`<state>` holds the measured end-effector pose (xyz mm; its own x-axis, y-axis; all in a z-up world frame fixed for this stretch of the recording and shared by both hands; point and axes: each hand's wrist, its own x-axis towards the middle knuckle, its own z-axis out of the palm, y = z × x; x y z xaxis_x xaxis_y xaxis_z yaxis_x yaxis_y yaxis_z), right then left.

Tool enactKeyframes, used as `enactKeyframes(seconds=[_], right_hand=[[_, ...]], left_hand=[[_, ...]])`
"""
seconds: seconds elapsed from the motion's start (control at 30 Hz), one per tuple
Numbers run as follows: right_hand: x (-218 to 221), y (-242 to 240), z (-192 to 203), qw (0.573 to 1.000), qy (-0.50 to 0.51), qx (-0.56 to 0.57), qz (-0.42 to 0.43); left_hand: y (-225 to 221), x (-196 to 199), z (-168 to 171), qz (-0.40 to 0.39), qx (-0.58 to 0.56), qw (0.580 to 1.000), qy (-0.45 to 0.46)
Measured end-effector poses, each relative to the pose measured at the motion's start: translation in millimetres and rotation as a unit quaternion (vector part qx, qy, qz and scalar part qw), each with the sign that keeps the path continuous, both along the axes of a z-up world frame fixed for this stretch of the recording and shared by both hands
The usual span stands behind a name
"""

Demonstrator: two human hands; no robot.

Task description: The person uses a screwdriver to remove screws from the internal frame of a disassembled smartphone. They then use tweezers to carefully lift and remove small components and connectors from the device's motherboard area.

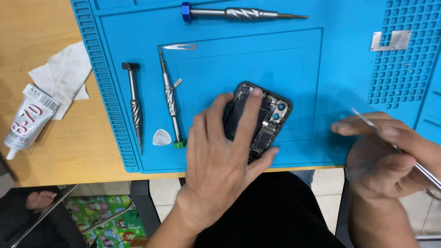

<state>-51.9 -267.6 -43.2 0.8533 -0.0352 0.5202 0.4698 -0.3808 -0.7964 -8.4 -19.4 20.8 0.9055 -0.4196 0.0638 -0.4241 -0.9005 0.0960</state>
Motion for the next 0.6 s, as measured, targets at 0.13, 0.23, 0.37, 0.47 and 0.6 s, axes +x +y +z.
enactKeyframes(seconds=[0.13,0.23,0.37,0.47,0.6], right_hand=[[-1.5,3.7,5.7,0.997,0.022,0.067,-0.009],[-0.6,16.3,20.3,0.993,0.063,0.095,-0.006],[-11.7,32.8,34.5,0.983,0.115,0.138,-0.024],[-32.1,41.0,40.0,0.963,0.161,0.207,0.058],[-61.1,47.5,63.2,0.982,0.154,0.097,0.054]], left_hand=[[-4.9,1.4,-2.2,0.018,-0.063,0.996,0.066],[-5.6,-2.9,-4.2,0.018,-0.098,0.993,0.062],[-2.2,-15.9,-1.9,-0.011,-0.231,0.966,0.117],[-2.3,-41.8,3.3,-0.035,-0.377,0.924,0.056],[-13.2,-67.9,23.3,-0.028,-0.41,0.911,-0.03]])
